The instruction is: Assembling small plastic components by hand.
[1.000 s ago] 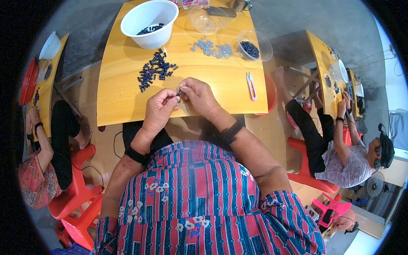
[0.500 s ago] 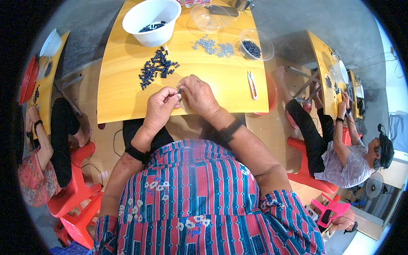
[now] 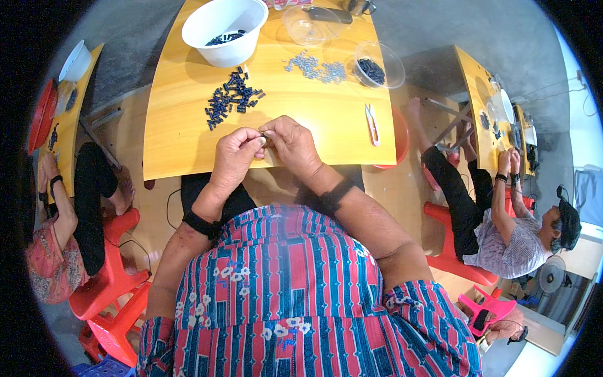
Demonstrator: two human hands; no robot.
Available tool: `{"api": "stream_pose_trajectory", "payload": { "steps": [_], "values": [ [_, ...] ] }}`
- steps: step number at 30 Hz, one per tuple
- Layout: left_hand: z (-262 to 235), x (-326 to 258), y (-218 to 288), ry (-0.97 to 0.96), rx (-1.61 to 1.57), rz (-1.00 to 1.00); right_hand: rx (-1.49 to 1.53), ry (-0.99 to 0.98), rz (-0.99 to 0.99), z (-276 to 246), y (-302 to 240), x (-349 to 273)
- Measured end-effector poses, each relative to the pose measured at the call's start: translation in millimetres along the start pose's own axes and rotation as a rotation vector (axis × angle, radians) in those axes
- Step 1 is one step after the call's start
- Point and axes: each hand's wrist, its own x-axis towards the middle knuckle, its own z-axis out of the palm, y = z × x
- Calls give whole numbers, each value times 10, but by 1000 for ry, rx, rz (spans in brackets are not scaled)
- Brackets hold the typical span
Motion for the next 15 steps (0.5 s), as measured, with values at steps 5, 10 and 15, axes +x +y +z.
{"api": "stream_pose_trajectory", "payload": {
  "steps": [5,10,15],
  "values": [
    [1,-1,35,-23,4,-3,29,-8,-30,-19,-7,-27],
    [-9,23,18,-7,-63,-45,55,-59,-28,-52,-41,-69],
    [-6,33,20,3,-48,-57,44,-19,-40,-23,-19,-61]
  ]
}}
